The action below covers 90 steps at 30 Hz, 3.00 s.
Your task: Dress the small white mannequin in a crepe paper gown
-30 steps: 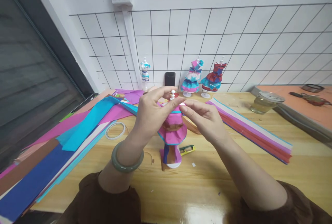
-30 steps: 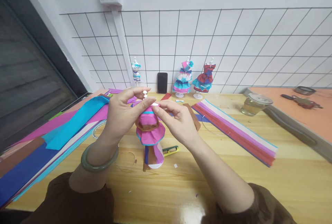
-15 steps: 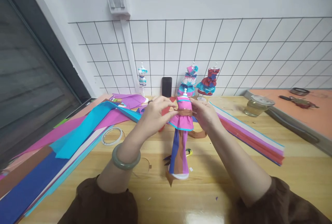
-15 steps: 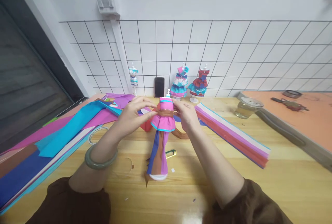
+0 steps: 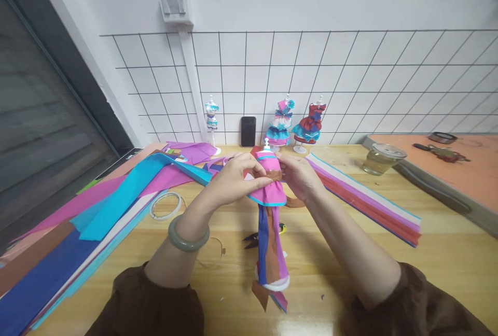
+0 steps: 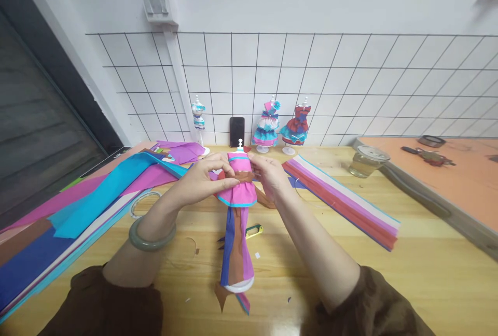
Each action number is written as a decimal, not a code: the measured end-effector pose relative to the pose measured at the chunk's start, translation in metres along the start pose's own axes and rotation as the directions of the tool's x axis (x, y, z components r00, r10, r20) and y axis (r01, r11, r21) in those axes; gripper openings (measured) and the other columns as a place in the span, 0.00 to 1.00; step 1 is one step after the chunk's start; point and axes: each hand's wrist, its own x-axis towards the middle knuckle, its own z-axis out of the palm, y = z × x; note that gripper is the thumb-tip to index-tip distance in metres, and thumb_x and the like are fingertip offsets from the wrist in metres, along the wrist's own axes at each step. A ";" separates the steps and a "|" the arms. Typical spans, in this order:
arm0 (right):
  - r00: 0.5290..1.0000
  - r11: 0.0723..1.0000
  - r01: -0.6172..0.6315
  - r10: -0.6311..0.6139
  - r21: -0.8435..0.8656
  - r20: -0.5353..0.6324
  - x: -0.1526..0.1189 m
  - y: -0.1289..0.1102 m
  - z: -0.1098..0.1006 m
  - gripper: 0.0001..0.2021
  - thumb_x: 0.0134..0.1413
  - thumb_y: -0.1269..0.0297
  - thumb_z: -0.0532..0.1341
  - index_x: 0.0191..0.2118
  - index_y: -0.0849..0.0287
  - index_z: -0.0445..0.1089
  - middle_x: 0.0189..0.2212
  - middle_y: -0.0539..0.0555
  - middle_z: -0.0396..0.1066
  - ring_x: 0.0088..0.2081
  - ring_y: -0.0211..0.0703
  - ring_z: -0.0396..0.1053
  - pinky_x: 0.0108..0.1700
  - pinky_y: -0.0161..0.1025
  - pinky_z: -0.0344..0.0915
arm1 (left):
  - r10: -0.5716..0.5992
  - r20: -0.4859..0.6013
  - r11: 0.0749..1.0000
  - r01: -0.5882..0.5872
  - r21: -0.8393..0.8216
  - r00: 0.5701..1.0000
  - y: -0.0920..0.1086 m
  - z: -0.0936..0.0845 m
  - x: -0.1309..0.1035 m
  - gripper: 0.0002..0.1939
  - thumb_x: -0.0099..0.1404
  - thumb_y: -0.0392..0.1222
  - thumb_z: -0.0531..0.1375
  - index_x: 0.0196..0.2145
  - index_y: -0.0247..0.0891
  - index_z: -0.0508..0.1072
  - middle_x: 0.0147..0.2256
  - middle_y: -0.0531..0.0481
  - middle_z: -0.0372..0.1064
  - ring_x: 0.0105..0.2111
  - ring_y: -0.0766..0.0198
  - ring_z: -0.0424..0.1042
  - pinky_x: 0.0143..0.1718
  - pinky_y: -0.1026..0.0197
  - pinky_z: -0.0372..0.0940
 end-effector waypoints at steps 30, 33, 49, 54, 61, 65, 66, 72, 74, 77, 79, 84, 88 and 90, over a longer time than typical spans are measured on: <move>0.856 0.926 0.349 -0.251 0.147 -0.452 0.026 -0.028 -0.059 0.09 0.43 0.58 0.66 0.31 0.57 0.74 0.27 0.48 0.75 0.31 0.39 0.71 0.30 0.34 0.65 | -0.293 0.288 0.905 0.361 -0.223 0.912 -0.021 -0.001 -0.003 0.30 0.55 0.51 0.64 0.54 0.42 0.66 0.46 0.42 0.70 0.45 0.57 0.71 0.41 0.57 0.66; 0.824 0.906 0.397 -0.281 0.147 -0.492 0.025 -0.033 -0.065 0.08 0.43 0.59 0.66 0.31 0.57 0.74 0.26 0.46 0.74 0.29 0.37 0.71 0.30 0.34 0.64 | -0.270 0.519 0.875 0.432 -0.220 0.811 -0.022 0.001 -0.006 0.36 0.51 0.44 0.68 0.56 0.42 0.63 0.45 0.43 0.72 0.45 0.55 0.72 0.43 0.55 0.67; 0.744 0.867 0.474 -0.300 0.155 -0.596 0.029 -0.039 -0.080 0.06 0.51 0.61 0.61 0.29 0.57 0.72 0.29 0.49 0.73 0.33 0.39 0.71 0.32 0.35 0.65 | -0.256 0.443 0.889 0.389 -0.240 0.859 -0.034 0.007 -0.005 0.29 0.54 0.31 0.58 0.54 0.37 0.65 0.26 0.53 0.73 0.32 0.63 0.74 0.37 0.59 0.66; 0.733 0.852 0.505 -0.337 0.141 -0.590 0.032 -0.039 -0.087 0.06 0.52 0.61 0.59 0.29 0.55 0.71 0.30 0.49 0.72 0.32 0.39 0.70 0.31 0.36 0.64 | -0.408 0.399 0.790 0.537 -0.295 0.821 -0.027 0.002 -0.004 0.28 0.59 0.37 0.57 0.57 0.39 0.61 0.32 0.48 0.74 0.28 0.66 0.72 0.31 0.61 0.66; 0.713 0.833 0.540 -0.375 0.122 -0.593 0.030 -0.039 -0.087 0.06 0.53 0.61 0.59 0.29 0.55 0.72 0.30 0.50 0.72 0.32 0.39 0.70 0.31 0.36 0.65 | -0.463 0.432 0.608 0.632 -0.481 0.774 -0.022 0.001 0.000 0.33 0.59 0.50 0.62 0.59 0.39 0.58 0.31 0.47 0.73 0.28 0.64 0.73 0.30 0.60 0.66; 0.719 0.818 0.530 -0.294 0.224 -0.630 0.025 -0.045 -0.080 0.07 0.54 0.65 0.58 0.29 0.57 0.71 0.29 0.48 0.72 0.30 0.35 0.69 0.31 0.34 0.65 | -0.402 0.439 0.649 0.588 -0.483 0.804 -0.031 -0.002 -0.002 0.36 0.54 0.41 0.66 0.58 0.37 0.59 0.25 0.53 0.69 0.26 0.66 0.70 0.29 0.61 0.65; 0.727 0.814 0.522 -0.267 0.255 -0.633 0.024 -0.047 -0.078 0.07 0.54 0.66 0.58 0.29 0.58 0.71 0.29 0.48 0.72 0.29 0.34 0.68 0.31 0.33 0.65 | -0.396 0.443 0.660 0.585 -0.471 0.804 -0.033 -0.003 -0.002 0.35 0.54 0.40 0.66 0.58 0.37 0.60 0.25 0.54 0.68 0.26 0.66 0.70 0.30 0.61 0.65; 0.740 0.791 0.517 -0.221 0.326 -0.635 0.021 -0.048 -0.073 0.08 0.56 0.67 0.57 0.29 0.62 0.72 0.26 0.48 0.71 0.31 0.34 0.69 0.34 0.34 0.65 | -0.308 0.498 0.723 0.540 -0.431 0.810 -0.040 -0.003 -0.002 0.33 0.54 0.38 0.64 0.57 0.38 0.62 0.24 0.55 0.68 0.28 0.66 0.69 0.32 0.61 0.65; 0.736 0.787 0.525 -0.228 0.324 -0.638 0.022 -0.047 -0.073 0.09 0.57 0.66 0.56 0.31 0.61 0.72 0.27 0.49 0.72 0.32 0.35 0.70 0.35 0.35 0.65 | -0.318 0.497 0.721 0.547 -0.426 0.807 -0.041 -0.003 -0.002 0.32 0.54 0.37 0.64 0.57 0.37 0.63 0.24 0.54 0.68 0.29 0.66 0.69 0.32 0.61 0.65; 0.708 0.773 0.557 -0.250 0.305 -0.660 0.023 -0.046 -0.075 0.09 0.56 0.65 0.57 0.32 0.61 0.73 0.29 0.49 0.73 0.34 0.36 0.71 0.37 0.37 0.65 | -0.346 0.478 0.714 0.557 -0.423 0.807 -0.041 -0.003 -0.002 0.31 0.54 0.36 0.63 0.56 0.37 0.63 0.24 0.54 0.69 0.29 0.66 0.70 0.32 0.61 0.65; 0.671 0.756 0.592 -0.270 0.280 -0.691 0.025 -0.045 -0.076 0.08 0.55 0.66 0.58 0.31 0.61 0.73 0.29 0.50 0.73 0.34 0.37 0.71 0.38 0.38 0.65 | -0.361 0.468 0.709 0.563 -0.424 0.807 -0.041 -0.005 -0.003 0.31 0.53 0.35 0.63 0.55 0.37 0.64 0.23 0.55 0.67 0.29 0.66 0.70 0.32 0.61 0.65; 0.607 0.722 0.649 -0.300 0.240 -0.736 0.027 -0.045 -0.079 0.07 0.55 0.66 0.60 0.28 0.60 0.71 0.28 0.50 0.73 0.33 0.38 0.71 0.39 0.42 0.65 | -0.438 0.404 0.773 0.566 -0.286 0.803 -0.044 -0.014 -0.004 0.28 0.51 0.33 0.61 0.52 0.34 0.67 0.22 0.56 0.66 0.26 0.67 0.67 0.30 0.64 0.62; 0.633 0.736 0.626 -0.288 0.257 -0.719 0.025 -0.045 -0.074 0.08 0.55 0.67 0.59 0.27 0.60 0.71 0.26 0.50 0.73 0.29 0.37 0.71 0.36 0.38 0.65 | -0.540 0.272 0.835 0.548 0.053 0.797 -0.055 -0.025 -0.007 0.19 0.49 0.33 0.59 0.42 0.37 0.74 0.23 0.54 0.68 0.27 0.66 0.67 0.27 0.65 0.59; 0.653 0.741 0.617 -0.294 0.265 -0.698 0.024 -0.044 -0.070 0.08 0.55 0.67 0.58 0.27 0.61 0.71 0.25 0.50 0.73 0.29 0.36 0.70 0.34 0.36 0.64 | -0.619 0.190 0.781 0.572 0.250 0.762 -0.062 -0.033 -0.010 0.12 0.48 0.35 0.58 0.33 0.38 0.76 0.27 0.52 0.71 0.29 0.64 0.69 0.27 0.65 0.59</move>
